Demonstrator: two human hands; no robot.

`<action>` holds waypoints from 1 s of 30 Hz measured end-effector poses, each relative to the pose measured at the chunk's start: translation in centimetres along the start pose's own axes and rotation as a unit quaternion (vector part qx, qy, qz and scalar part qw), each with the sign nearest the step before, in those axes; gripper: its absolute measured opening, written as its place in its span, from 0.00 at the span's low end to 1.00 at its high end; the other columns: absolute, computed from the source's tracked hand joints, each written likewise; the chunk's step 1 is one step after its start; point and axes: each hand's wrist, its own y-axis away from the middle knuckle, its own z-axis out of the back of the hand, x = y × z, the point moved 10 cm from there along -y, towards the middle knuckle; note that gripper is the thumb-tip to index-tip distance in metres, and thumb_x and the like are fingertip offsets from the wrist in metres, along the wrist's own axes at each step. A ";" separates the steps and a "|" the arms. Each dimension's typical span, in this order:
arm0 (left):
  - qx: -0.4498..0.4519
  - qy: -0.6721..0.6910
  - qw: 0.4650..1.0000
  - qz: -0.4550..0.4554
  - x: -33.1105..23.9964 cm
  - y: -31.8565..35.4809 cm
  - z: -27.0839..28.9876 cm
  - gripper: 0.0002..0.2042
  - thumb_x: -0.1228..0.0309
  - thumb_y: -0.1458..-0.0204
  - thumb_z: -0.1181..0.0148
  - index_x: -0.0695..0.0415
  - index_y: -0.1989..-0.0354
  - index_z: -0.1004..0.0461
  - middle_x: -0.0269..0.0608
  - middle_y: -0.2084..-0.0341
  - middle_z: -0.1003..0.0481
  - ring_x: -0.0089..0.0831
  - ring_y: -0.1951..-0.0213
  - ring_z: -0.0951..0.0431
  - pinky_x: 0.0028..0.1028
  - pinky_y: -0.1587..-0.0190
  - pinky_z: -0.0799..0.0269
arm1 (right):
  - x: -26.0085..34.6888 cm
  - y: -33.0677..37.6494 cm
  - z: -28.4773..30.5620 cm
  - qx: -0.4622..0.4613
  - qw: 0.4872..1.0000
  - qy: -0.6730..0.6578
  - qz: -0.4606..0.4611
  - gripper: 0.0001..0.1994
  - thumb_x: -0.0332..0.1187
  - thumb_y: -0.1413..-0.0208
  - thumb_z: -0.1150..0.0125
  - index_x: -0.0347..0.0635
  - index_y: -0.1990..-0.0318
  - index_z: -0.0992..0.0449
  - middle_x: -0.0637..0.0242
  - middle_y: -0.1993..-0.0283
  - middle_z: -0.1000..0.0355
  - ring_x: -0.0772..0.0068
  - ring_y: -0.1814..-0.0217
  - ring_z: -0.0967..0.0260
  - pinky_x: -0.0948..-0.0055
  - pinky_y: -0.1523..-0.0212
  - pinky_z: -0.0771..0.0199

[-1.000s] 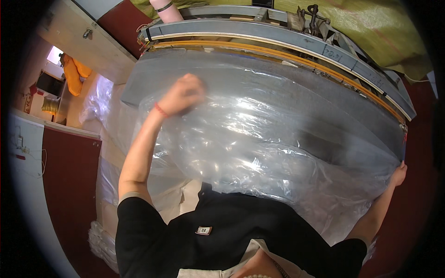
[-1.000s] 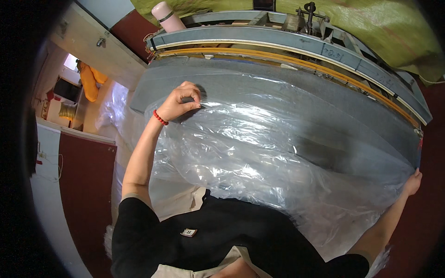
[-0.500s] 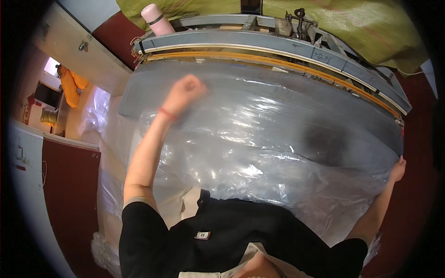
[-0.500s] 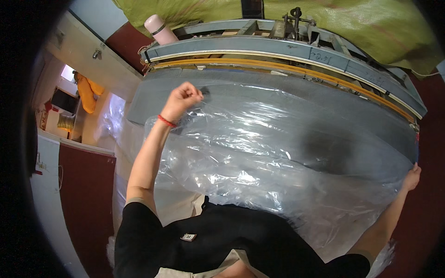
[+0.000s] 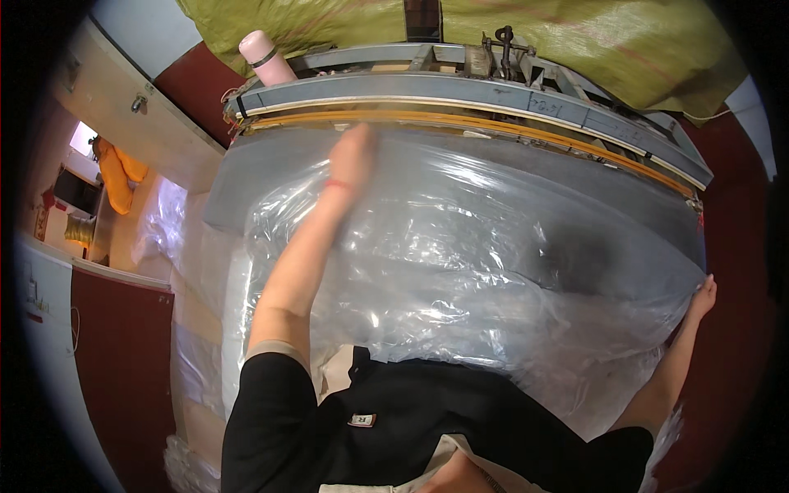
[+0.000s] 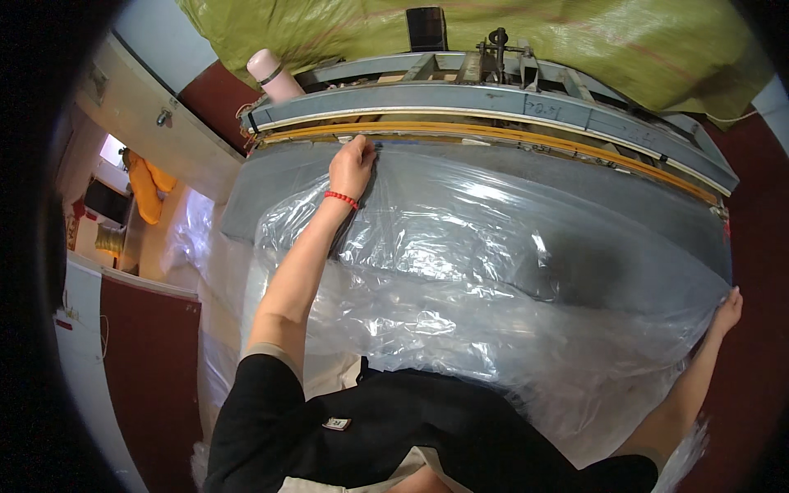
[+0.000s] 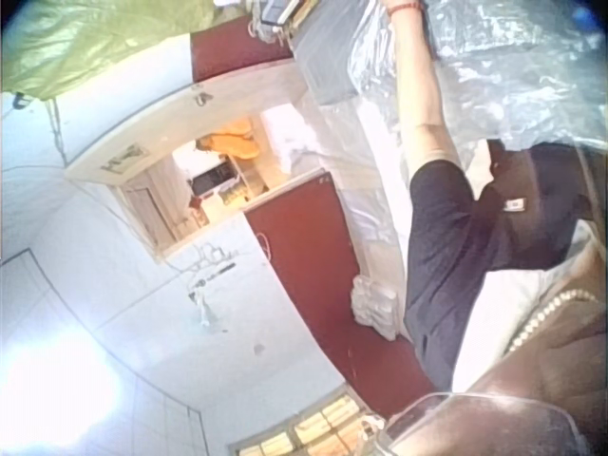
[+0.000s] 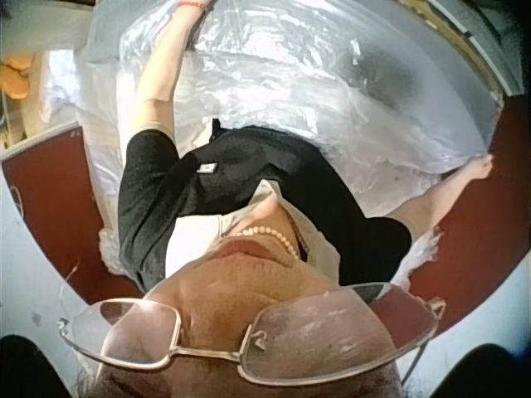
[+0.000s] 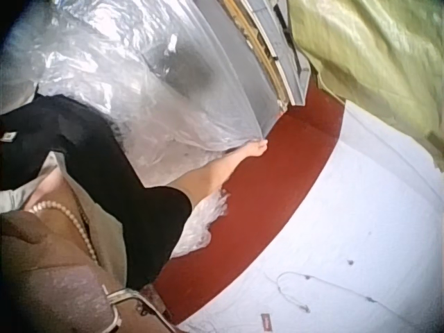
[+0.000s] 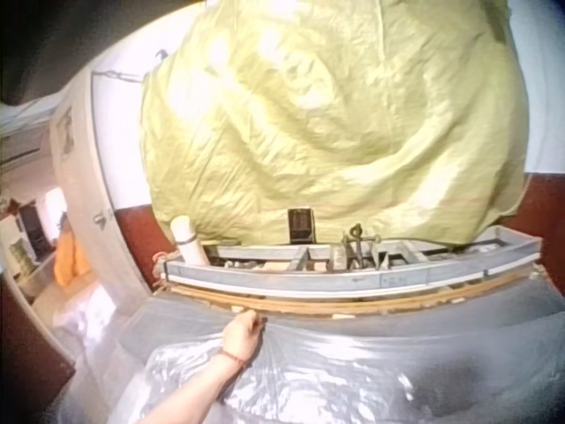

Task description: Operating a mechanical sealing machine to process large plastic sheets.

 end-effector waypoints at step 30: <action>-0.197 0.381 0.861 0.272 23.3 -1.6 -0.2 0.06 0.71 0.52 0.46 0.57 0.77 0.32 0.23 0.84 0.39 0.13 0.81 0.43 0.14 0.79 0.49 | 16.6 0.7 -19.9 0.008 0.963 -0.267 -0.037 0.11 0.36 0.51 0.44 0.36 0.76 0.30 0.72 0.84 0.36 0.83 0.82 0.42 0.80 0.80 0.41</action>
